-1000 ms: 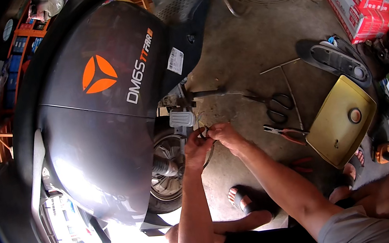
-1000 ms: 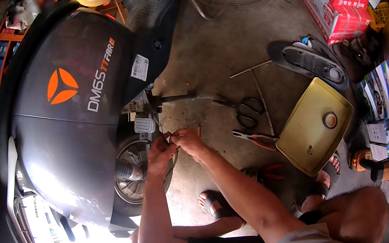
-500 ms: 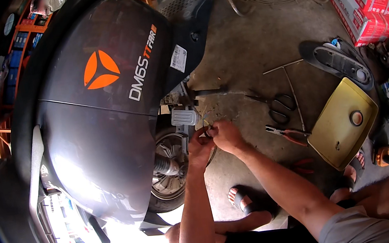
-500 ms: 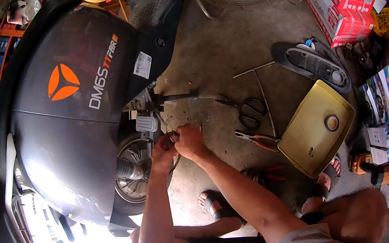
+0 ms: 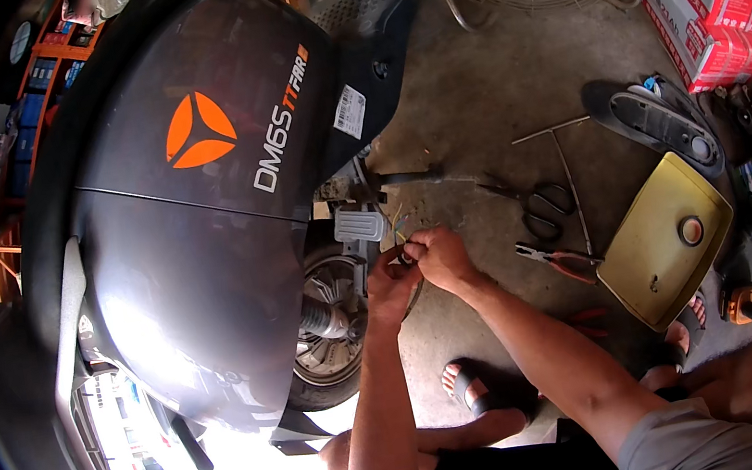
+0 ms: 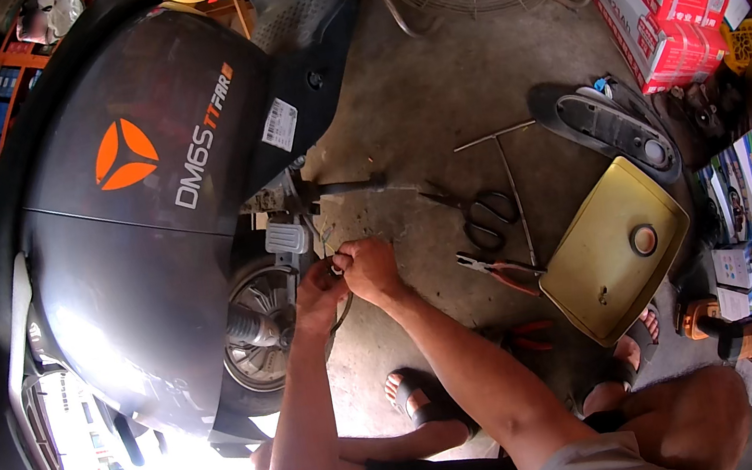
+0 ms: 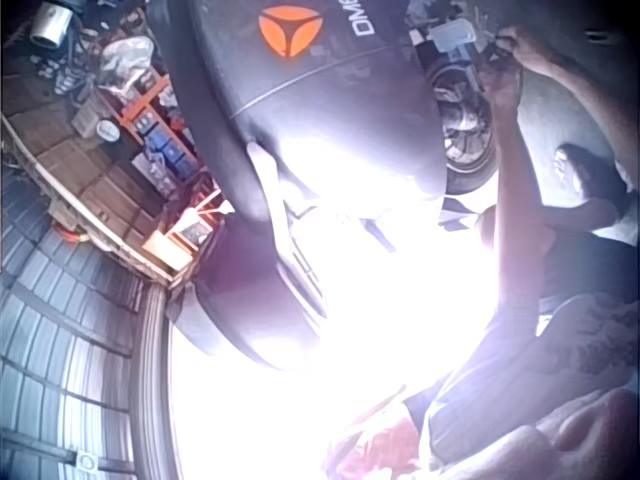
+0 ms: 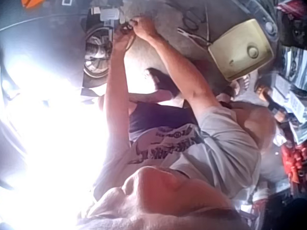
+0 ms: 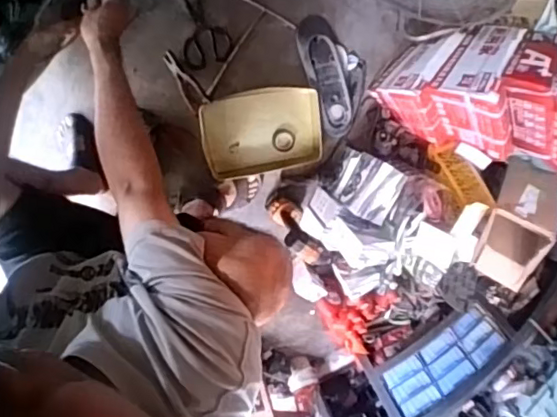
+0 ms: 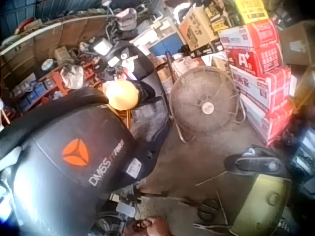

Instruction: The person sits on the floor in a workshop and works on the wiring of a scooter. They use pliers to strip and twist wires near the scooter's engine area.

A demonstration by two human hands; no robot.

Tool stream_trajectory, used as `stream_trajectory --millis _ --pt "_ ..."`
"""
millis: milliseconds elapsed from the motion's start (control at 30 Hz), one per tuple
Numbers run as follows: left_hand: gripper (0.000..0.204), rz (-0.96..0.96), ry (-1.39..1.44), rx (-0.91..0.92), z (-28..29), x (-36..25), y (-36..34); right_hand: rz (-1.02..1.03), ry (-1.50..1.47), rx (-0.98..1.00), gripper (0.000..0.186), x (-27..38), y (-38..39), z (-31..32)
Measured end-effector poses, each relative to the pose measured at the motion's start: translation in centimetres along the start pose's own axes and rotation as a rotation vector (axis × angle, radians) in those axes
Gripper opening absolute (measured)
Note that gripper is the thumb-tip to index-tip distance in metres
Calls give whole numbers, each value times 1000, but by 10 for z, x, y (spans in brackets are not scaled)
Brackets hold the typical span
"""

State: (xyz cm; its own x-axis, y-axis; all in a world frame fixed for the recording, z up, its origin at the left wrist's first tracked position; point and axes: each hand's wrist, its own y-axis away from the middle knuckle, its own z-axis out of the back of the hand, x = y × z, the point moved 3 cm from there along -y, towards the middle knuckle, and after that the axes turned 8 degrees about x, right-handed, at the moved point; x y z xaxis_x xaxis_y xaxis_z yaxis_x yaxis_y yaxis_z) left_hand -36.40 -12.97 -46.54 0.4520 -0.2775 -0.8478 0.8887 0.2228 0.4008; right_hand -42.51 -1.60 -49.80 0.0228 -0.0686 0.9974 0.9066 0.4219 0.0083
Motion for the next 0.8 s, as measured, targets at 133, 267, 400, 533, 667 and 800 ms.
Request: stream_trajectory --millis 133,267,400,533,667,800 --pt "31 21 139 42 0 -3 3 -60 -157 73 15 -5 1 -3" --pt "28 106 245 -27 -4 -10 7 -130 -409 119 15 -10 -3 -6" --pt "29 123 248 -17 -13 -12 5 -142 -294 70 15 -15 -11 2" --pt "27 135 273 1 -8 -7 5 -174 -155 185 17 0 -17 7" --pt "27 177 126 -32 -12 -13 3 -153 -7 203 17 5 -23 15" --pt "30 153 235 -44 -7 0 3 -265 -249 277 14 19 -18 13"
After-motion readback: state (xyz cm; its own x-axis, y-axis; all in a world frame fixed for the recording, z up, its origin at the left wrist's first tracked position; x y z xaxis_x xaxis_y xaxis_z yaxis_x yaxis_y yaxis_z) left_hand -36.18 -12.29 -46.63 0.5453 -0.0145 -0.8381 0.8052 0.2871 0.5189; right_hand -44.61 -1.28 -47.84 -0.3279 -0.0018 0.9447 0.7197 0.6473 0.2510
